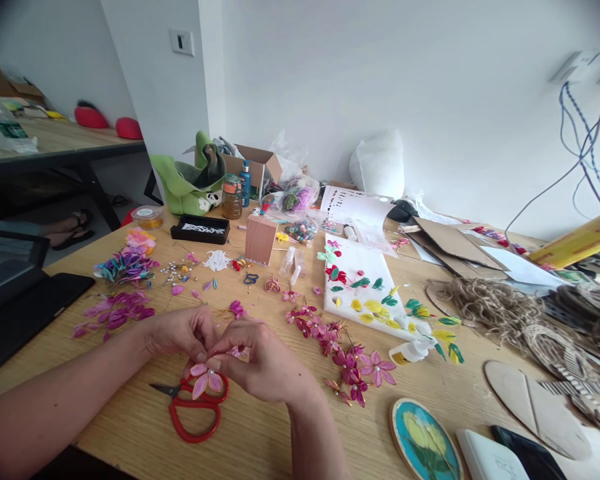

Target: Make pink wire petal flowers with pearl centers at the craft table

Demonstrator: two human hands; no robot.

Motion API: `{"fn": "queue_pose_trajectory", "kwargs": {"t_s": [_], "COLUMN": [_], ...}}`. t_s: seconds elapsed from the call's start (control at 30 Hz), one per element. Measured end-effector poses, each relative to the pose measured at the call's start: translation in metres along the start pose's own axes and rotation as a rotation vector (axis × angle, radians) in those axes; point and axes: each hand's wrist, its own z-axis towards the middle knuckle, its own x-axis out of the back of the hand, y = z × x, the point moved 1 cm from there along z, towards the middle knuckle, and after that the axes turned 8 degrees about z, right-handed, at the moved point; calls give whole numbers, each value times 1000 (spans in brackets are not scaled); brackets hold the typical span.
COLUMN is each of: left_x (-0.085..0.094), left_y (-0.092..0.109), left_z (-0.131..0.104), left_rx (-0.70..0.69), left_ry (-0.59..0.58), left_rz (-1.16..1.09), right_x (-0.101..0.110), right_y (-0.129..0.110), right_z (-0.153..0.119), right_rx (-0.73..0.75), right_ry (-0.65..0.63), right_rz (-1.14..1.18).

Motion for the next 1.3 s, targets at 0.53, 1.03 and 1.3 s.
{"fn": "queue_pose_trajectory", "kwargs": {"t_s": [0.53, 1.03, 1.3], "left_x": [10, 2, 7], "left_y": [-16, 2, 6], "left_z": [-2, 1, 3], "left_rx": [-82, -196, -273], "left_ry": [132, 376, 547], "left_rz": [-91, -328, -440], "right_x": [-2, -8, -27], "right_y": [12, 24, 34], "right_z": [0, 12, 19], "right_rx": [-103, -129, -147], "right_ry": [92, 487, 380], "right_rz": [190, 368, 510]}}
